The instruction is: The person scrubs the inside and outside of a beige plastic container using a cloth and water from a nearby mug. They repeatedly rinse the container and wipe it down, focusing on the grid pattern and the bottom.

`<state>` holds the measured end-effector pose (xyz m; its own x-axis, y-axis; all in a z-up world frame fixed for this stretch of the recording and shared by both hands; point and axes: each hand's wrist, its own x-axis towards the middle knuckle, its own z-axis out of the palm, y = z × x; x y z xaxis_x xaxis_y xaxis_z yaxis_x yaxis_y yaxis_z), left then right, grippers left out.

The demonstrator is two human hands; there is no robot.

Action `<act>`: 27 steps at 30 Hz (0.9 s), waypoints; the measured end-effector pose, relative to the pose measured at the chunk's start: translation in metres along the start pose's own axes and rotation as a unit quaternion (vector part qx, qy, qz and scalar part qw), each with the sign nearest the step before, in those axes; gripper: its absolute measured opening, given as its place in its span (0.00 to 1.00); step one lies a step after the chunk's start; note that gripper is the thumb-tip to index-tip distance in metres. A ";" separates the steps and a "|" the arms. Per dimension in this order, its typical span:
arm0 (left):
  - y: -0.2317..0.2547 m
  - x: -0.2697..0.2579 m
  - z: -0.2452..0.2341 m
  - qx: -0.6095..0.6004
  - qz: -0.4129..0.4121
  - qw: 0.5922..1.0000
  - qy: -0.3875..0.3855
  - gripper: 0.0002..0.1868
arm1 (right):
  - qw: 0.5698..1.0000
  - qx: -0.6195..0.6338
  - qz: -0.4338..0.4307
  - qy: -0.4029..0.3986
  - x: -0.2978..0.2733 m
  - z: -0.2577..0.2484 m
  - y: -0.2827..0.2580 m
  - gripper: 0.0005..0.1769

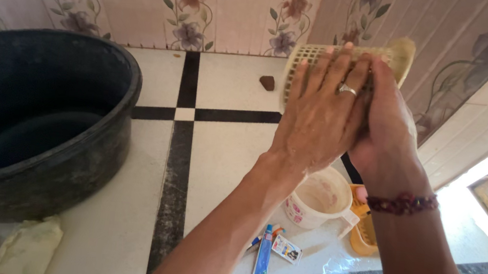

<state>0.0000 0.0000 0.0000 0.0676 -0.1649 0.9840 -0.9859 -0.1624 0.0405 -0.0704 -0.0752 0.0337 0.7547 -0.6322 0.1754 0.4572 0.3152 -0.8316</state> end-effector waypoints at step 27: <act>-0.023 0.015 -0.018 -0.047 -0.153 0.985 -0.071 0.16 | 0.976 -0.206 0.067 0.038 -0.019 0.005 -0.008 0.36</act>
<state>0.0207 0.0185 0.0165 0.3774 -0.2577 0.8895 -0.9256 -0.1357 0.3534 -0.0862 -0.0618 0.0395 0.7510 -0.6598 0.0233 0.1170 0.0983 -0.9883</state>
